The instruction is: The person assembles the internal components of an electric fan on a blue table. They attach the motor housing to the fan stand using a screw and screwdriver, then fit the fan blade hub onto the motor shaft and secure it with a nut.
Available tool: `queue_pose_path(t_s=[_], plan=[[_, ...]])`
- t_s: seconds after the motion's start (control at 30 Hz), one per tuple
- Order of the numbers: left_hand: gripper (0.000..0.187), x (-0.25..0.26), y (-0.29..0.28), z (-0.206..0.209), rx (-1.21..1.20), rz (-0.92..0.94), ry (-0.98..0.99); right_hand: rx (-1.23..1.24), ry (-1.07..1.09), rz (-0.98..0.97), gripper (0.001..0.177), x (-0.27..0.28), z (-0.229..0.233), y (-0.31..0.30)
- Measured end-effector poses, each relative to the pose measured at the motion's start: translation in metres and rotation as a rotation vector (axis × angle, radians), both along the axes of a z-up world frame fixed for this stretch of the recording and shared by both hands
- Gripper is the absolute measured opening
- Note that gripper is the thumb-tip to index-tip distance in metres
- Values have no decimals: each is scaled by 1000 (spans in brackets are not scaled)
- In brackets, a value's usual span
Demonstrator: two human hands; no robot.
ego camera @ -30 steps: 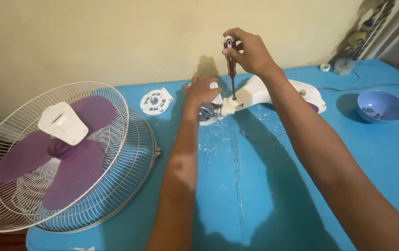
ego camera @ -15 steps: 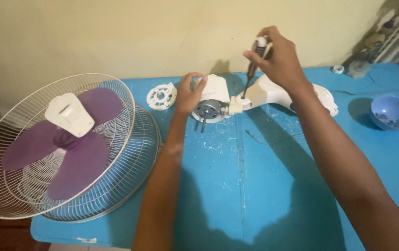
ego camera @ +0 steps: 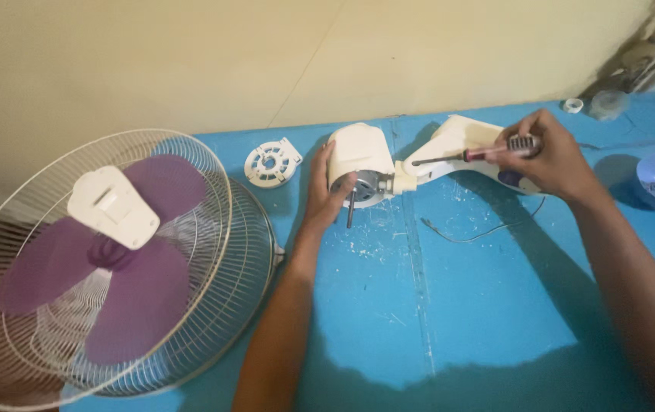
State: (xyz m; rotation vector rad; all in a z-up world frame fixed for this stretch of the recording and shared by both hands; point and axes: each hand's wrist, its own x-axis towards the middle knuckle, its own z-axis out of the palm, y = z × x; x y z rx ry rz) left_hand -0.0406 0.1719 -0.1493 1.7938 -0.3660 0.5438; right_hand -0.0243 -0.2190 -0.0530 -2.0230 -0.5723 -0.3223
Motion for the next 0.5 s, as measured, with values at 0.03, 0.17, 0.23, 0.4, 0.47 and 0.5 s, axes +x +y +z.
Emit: queue_pose_path(t_s=[0.03,0.17,0.23,0.4,0.47,0.5], plan=[[85,2,0,0,16,10,-16,-163,-47,-34,44,-5,0,-2],[87,-1,-3,-7,45,54,-27,-594,16,-203,50,-19,4,-1],[88,2,-1,-5,41,58,-39,-595,-130,-106,47,-23,5,5],[85,-1,4,-5,-2,34,-50,-593,-216,-103,40,-10,-1,9],[80,-3,4,-4,-9,23,-41,-585,-193,-151,42,1,-3,9],[78,-1,4,-2,-13,18,-40,-594,-142,-201,44,8,-5,10]])
